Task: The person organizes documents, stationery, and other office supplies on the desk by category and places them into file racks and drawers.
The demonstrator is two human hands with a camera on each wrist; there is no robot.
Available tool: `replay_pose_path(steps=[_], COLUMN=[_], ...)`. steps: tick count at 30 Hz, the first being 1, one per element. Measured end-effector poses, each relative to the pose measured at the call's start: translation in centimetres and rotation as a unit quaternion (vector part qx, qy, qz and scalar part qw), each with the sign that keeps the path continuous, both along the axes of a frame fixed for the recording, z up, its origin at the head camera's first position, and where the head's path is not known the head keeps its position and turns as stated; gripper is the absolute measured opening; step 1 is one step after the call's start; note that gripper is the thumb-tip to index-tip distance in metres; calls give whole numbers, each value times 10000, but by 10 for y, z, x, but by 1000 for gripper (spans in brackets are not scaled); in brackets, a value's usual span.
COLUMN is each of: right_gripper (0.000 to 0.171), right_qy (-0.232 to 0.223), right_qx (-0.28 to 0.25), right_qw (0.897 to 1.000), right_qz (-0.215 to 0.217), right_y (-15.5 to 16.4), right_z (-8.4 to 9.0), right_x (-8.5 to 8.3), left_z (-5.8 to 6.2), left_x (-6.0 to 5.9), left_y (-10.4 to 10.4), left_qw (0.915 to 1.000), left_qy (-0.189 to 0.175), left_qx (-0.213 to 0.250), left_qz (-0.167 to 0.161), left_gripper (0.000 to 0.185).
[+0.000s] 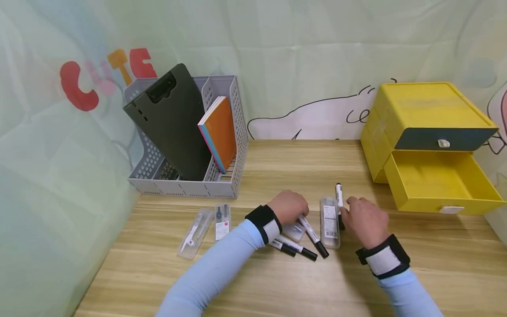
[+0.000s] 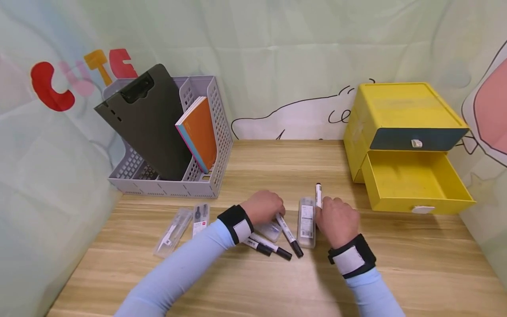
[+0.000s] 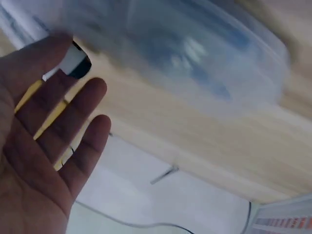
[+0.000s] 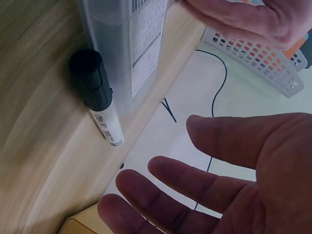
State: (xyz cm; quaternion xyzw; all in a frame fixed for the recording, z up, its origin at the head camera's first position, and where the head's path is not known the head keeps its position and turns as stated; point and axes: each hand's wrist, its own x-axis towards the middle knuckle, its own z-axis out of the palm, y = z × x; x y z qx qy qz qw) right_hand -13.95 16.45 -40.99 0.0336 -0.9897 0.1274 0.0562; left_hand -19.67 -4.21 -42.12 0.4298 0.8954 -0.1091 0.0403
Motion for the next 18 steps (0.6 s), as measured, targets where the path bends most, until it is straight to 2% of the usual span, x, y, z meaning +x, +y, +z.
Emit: replay_pose_path(steps=[5,9,13,18], right_gripper=[30,28,26,35], right_qy=[-255,-346,-386,-633], right_qx=[19,28,-4,-277], right_qw=[9996,9993,9992,9976], right_qz=[-99,-149,-81,63], right_y=[1,0,-6,-19], right_z=[5,7,7,6], right_x=[-2,-5,-11,-23], left_z=[18,29,34,33], left_x=[-11,-20,-22,-18], left_y=[-19,-29,-26,-12], left_qw=[9975,9908,9823,9704], left_qy=[-477,-681,-755,-1087], left_qx=[274,649,1111,1659], left_qz=[454,977,1307,1378], left_gripper=[17,15,13,16])
